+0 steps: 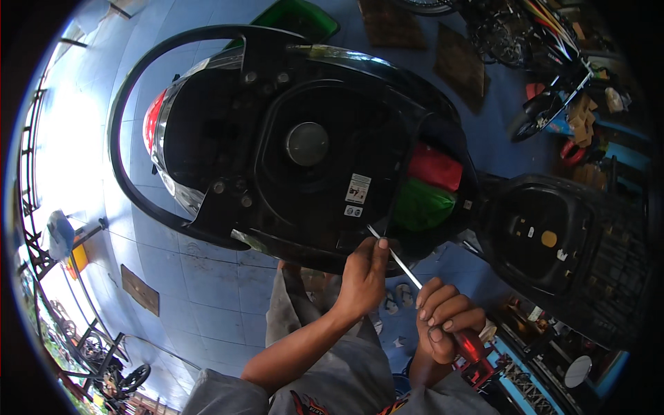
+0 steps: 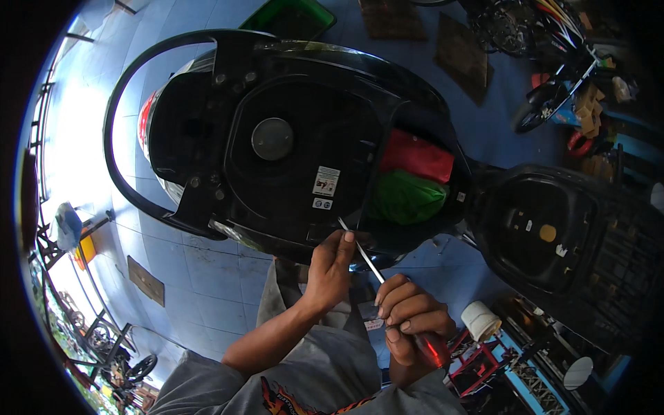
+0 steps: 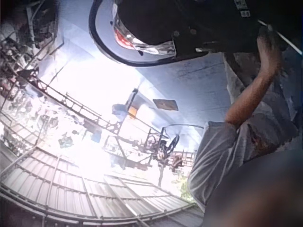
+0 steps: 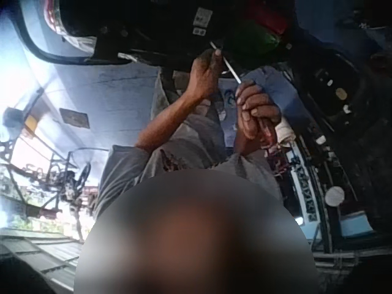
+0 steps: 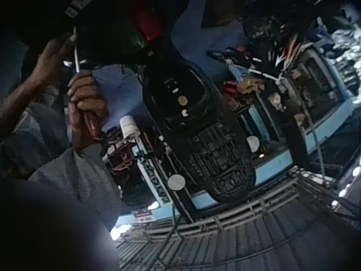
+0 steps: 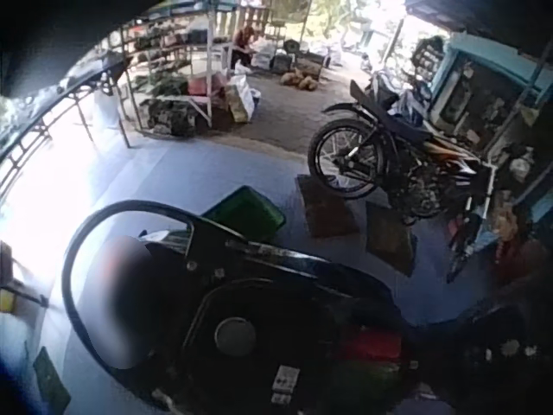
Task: The recorder is repairing a motorcycle, specifically removing parts of the bodywork or seat assembly.
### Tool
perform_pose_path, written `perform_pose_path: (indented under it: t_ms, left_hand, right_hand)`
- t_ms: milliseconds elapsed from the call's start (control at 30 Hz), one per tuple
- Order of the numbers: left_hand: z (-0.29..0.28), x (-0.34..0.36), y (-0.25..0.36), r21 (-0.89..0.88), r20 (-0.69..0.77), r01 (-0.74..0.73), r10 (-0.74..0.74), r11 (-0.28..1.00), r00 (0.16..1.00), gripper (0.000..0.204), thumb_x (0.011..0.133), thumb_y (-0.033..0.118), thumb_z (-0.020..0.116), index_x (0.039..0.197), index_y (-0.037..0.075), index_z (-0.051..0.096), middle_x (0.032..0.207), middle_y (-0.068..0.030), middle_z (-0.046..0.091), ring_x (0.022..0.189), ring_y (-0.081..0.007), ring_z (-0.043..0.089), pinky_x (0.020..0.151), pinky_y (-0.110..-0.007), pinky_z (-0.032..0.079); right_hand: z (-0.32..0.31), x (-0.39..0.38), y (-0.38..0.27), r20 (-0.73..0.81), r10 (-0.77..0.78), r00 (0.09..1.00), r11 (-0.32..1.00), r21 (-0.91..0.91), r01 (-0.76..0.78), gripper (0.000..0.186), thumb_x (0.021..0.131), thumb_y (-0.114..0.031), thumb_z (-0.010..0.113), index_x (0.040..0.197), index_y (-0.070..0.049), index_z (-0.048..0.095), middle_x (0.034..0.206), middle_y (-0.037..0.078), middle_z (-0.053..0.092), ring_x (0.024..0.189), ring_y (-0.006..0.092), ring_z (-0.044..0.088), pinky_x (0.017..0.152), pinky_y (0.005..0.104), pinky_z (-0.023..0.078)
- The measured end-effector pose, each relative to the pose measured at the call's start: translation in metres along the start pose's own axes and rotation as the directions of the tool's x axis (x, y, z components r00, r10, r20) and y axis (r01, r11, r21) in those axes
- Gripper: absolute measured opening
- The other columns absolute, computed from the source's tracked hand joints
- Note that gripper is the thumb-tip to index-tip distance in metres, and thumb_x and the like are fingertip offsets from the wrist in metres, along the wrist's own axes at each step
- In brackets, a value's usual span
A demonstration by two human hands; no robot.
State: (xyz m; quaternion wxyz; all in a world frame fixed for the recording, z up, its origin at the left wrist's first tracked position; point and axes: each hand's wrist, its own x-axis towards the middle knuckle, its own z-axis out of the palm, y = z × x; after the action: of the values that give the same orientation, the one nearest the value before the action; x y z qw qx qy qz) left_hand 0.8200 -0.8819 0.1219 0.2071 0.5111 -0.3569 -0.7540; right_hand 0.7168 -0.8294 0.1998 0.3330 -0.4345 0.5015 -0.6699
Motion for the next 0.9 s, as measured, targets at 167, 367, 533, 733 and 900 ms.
perform_pose_path:
  t_ms: [167, 367, 533, 733, 900]
  left_hand:
    - [0.003, 0.0, 0.005, -0.029, -0.022, 0.036, -0.036, 0.999, 0.999, 0.046, 0.104, 0.032, 0.037, 0.104, -0.006, 0.063, 0.096, -0.0139, 0.068, 0.086, -0.0155, 0.064, 0.079, -0.028, 0.05]
    - [0.004, 0.0, 0.008, -0.022, -0.054, 0.03, -0.031, 0.999, 0.998, 0.047, 0.104, 0.032, 0.036, 0.105, -0.006, 0.062, 0.097, -0.0144, 0.069, 0.088, -0.0168, 0.065, 0.08, -0.029, 0.05]
    - [0.006, 0.004, 0.012, -0.129, -0.03, 0.15, -0.156, 0.98, 0.987, 0.043, 0.103, 0.031, 0.039, 0.104, -0.005, 0.062, 0.095, -0.0124, 0.069, 0.088, -0.0159, 0.064, 0.079, -0.029, 0.05]
    - [0.027, 0.076, 0.054, -0.082, -0.043, -0.086, 0.083, 0.993, 0.996, 0.039, 0.101, 0.029, 0.042, 0.093, -0.005, 0.061, 0.083, -0.0105, 0.065, 0.077, -0.0156, 0.059, 0.072, -0.029, 0.047]
    - [0.04, 0.132, 0.064, -0.195, -0.008, -0.146, 0.147, 0.97, 0.989, 0.04, 0.1, 0.027, 0.042, 0.097, -0.007, 0.063, 0.077, -0.0111, 0.063, 0.071, -0.0165, 0.059, 0.069, -0.03, 0.046]
  right_hand:
    - [-0.011, 0.002, 0.004, 0.018, 0.029, 0.999, 0.997, 0.076, -0.031, 0.019, 0.077, -0.005, 0.064, 0.08, -0.007, 0.045, 0.066, 0.008, 0.052, 0.056, 0.0209, 0.053, 0.056, 0.0399, 0.046]
    - [-0.016, 0.011, 0.007, 0.214, -0.03, 0.976, 0.996, 0.092, 0.011, 0.022, 0.072, 0.003, 0.065, 0.085, -0.003, 0.048, 0.068, 0.011, 0.054, 0.058, 0.0227, 0.055, 0.054, 0.0397, 0.047]
    - [-0.023, 0.016, 0.006, 0.217, -0.007, 0.976, 0.986, 0.165, -0.03, 0.022, 0.074, 0.001, 0.065, 0.089, -0.003, 0.049, 0.074, 0.012, 0.056, 0.063, 0.0232, 0.057, 0.058, 0.0414, 0.049]
    - [-0.026, 0.042, 0.025, -0.093, -0.005, 0.996, 0.964, -0.265, -0.02, 0.027, 0.076, -0.016, 0.064, 0.096, -0.002, 0.054, 0.098, 0.023, 0.062, 0.094, 0.0334, 0.062, 0.085, 0.0426, 0.047]
    - [-0.043, 0.073, 0.056, 0.045, -0.086, 0.995, 0.949, -0.3, 0.095, 0.023, 0.082, -0.01, 0.062, 0.1, 0.001, 0.055, 0.111, 0.028, 0.06, 0.11, 0.0404, 0.06, 0.095, 0.0485, 0.048]
